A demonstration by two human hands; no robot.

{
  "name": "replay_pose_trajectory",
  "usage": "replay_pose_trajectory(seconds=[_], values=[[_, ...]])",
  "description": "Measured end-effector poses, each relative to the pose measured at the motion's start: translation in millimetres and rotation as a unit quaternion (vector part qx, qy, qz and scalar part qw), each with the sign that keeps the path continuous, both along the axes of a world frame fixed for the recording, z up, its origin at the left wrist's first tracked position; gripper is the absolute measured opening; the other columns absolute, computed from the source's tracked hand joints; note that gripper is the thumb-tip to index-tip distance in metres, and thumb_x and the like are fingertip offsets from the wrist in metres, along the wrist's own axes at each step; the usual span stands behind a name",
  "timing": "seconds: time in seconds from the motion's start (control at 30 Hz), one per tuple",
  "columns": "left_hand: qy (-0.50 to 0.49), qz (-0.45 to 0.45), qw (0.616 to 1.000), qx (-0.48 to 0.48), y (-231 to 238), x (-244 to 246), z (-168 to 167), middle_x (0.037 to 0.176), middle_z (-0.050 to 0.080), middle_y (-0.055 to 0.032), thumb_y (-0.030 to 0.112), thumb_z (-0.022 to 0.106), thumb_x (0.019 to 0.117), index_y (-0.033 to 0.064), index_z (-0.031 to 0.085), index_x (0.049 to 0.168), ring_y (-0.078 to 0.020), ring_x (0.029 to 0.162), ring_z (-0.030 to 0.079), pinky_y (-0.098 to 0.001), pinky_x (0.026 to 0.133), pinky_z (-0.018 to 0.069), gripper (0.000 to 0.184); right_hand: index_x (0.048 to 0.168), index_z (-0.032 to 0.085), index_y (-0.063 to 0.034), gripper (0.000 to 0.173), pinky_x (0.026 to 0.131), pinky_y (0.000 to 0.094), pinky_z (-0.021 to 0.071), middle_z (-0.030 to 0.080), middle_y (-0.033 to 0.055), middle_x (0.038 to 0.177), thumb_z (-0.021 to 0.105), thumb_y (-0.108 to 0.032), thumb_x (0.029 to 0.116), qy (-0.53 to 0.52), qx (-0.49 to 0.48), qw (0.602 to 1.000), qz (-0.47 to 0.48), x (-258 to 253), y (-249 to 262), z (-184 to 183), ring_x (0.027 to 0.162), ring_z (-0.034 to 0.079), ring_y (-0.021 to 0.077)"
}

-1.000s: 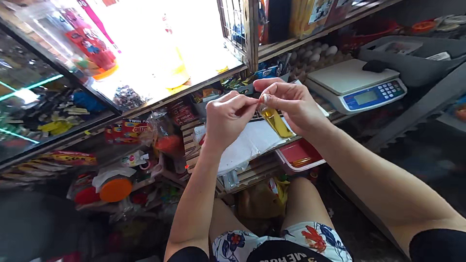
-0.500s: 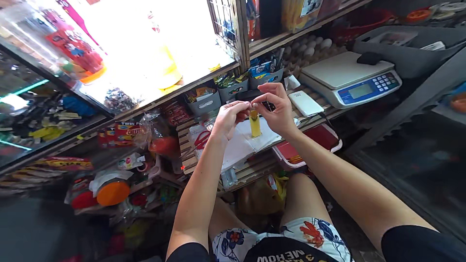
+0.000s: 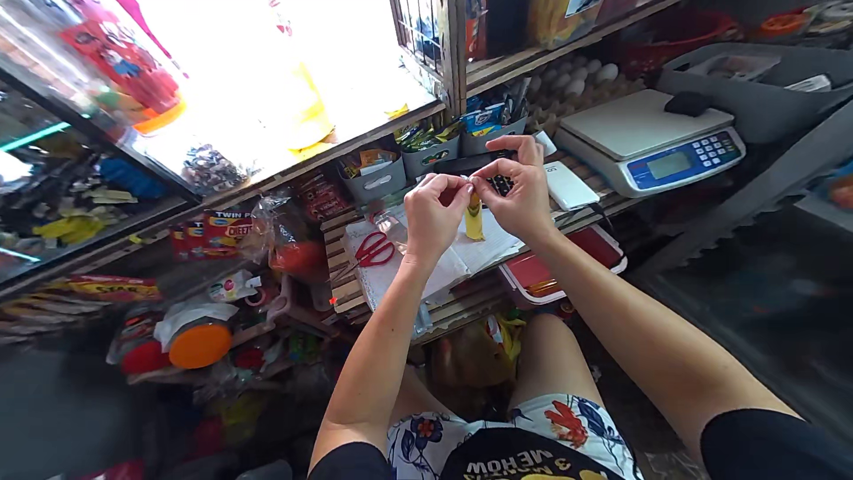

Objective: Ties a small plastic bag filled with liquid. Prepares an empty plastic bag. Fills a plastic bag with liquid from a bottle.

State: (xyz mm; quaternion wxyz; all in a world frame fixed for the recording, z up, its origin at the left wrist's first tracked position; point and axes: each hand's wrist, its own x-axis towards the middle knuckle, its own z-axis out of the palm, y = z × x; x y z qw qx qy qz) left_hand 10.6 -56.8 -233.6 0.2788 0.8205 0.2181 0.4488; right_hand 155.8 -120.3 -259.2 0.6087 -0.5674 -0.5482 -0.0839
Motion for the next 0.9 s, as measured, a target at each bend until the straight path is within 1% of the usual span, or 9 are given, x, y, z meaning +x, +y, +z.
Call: replay_pose_trajectory(seconds=[0.2, 0.37, 0.47, 0.53, 0.6, 0.67, 0.73, 0.8, 0.9], values=[[0.008, 0.001, 0.999, 0.048, 4.9, 2.3, -1.5, 0.091, 0.068, -0.0115, 0.004, 0.069, 0.0917, -0.0018, 0.073, 0.093, -0.0118, 0.078, 0.067, -0.0237, 0.072, 0.0573, 0.007, 0.084, 0.078, -0.0100, 0.008, 0.112, 0.0463, 0.0346, 0.058, 0.0157, 0.135, 0.076, -0.016, 0.0881, -0.019, -0.010, 1.000, 0.005, 0.2, -1.8, 4.2, 0.133, 0.043, 0.0329], [0.033, -0.008, 0.998, -0.046, 11.3, 0.6, 6.6, 0.096, 0.068, -0.0088, 0.006, 0.064, 0.0953, 0.0001, 0.072, 0.093, -0.0083, 0.081, 0.064, -0.0226, 0.075, 0.0535, 0.010, 0.091, 0.081, -0.0101, 0.012, 0.111, 0.0476, 0.0351, 0.056, 0.0189, 0.137, 0.073, -0.019, 0.0933, -0.036, -0.013, 0.998, 0.043, 1.9, -0.1, 3.4, 0.132, 0.043, 0.0345], [0.028, -0.026, 0.995, -0.094, 16.5, 0.5, 4.6, 0.097, 0.068, -0.0061, 0.007, 0.064, 0.0961, 0.0022, 0.071, 0.093, -0.0066, 0.083, 0.064, -0.0226, 0.076, 0.0527, 0.009, 0.093, 0.081, -0.0105, 0.014, 0.112, 0.0471, 0.0342, 0.055, 0.0180, 0.139, 0.072, -0.021, 0.0950, -0.022, -0.022, 0.997, 0.073, 6.3, 2.5, -0.4, 0.134, 0.041, 0.0335], [0.008, -0.031, 0.999, -0.045, 18.6, 0.1, -0.2, 0.097, 0.068, -0.0076, 0.007, 0.068, 0.0945, 0.0025, 0.072, 0.096, -0.0090, 0.084, 0.065, -0.0236, 0.074, 0.0540, 0.006, 0.095, 0.082, -0.0111, 0.015, 0.112, 0.0465, 0.0340, 0.055, 0.0169, 0.139, 0.071, -0.021, 0.0954, -0.020, -0.028, 0.996, 0.077, 10.1, 4.0, -1.9, 0.135, 0.040, 0.0328], [-0.003, -0.022, 0.998, 0.063, 20.5, -0.5, -4.4, 0.099, 0.069, -0.0105, 0.006, 0.069, 0.0918, 0.0026, 0.074, 0.099, -0.0157, 0.091, 0.065, -0.0277, 0.077, 0.0542, 0.009, 0.095, 0.082, -0.0110, 0.015, 0.113, 0.0471, 0.0324, 0.055, 0.0168, 0.139, 0.071, -0.021, 0.0956, -0.027, -0.031, 0.996, 0.082, 13.1, 4.3, -0.5, 0.136, 0.039, 0.0337], [-0.008, 0.001, 0.987, 0.159, 20.6, 0.9, -5.2, 0.094, 0.069, -0.0113, 0.003, 0.070, 0.0874, 0.0028, 0.076, 0.094, -0.0223, 0.095, 0.063, -0.0329, 0.083, 0.0509, 0.009, 0.094, 0.082, -0.0110, 0.015, 0.114, 0.0493, 0.0314, 0.056, 0.0169, 0.138, 0.071, -0.022, 0.0954, -0.043, -0.038, 0.995, 0.078, 14.4, 4.3, 2.0, 0.136, 0.039, 0.0356], [-0.005, 0.024, 0.980, 0.196, 18.1, 1.6, -3.9, 0.088, 0.066, -0.0100, 0.002, 0.070, 0.0848, 0.0037, 0.075, 0.087, -0.0242, 0.093, 0.061, -0.0345, 0.084, 0.0484, 0.005, 0.092, 0.081, -0.0123, 0.014, 0.114, 0.0510, 0.0302, 0.056, 0.0164, 0.138, 0.073, -0.024, 0.0941, -0.045, -0.048, 0.995, 0.073, 14.8, 5.0, 3.8, 0.137, 0.038, 0.0361], [-0.001, 0.030, 0.986, 0.167, 14.8, 0.7, -0.6, 0.085, 0.065, -0.0091, 0.002, 0.071, 0.0836, 0.0034, 0.074, 0.083, -0.0226, 0.090, 0.061, -0.0330, 0.082, 0.0486, 0.004, 0.089, 0.081, -0.0128, 0.013, 0.114, 0.0518, 0.0295, 0.056, 0.0163, 0.138, 0.075, -0.024, 0.0921, -0.032, -0.053, 0.995, 0.076, 15.0, 5.3, 5.7, 0.138, 0.037, 0.0361], [0.039, -0.017, 0.999, -0.010, 16.2, -7.0, 10.1, 0.092, 0.066, -0.0081, 0.005, 0.068, 0.0903, 0.0020, 0.074, 0.091, -0.0141, 0.089, 0.063, -0.0289, 0.080, 0.0527, 0.007, 0.088, 0.080, -0.0115, 0.013, 0.115, 0.0526, 0.0314, 0.056, 0.0167, 0.138, 0.077, -0.024, 0.0908, -0.020, -0.057, 0.994, 0.091, 16.0, 4.6, 7.6, 0.138, 0.038, 0.0369]])
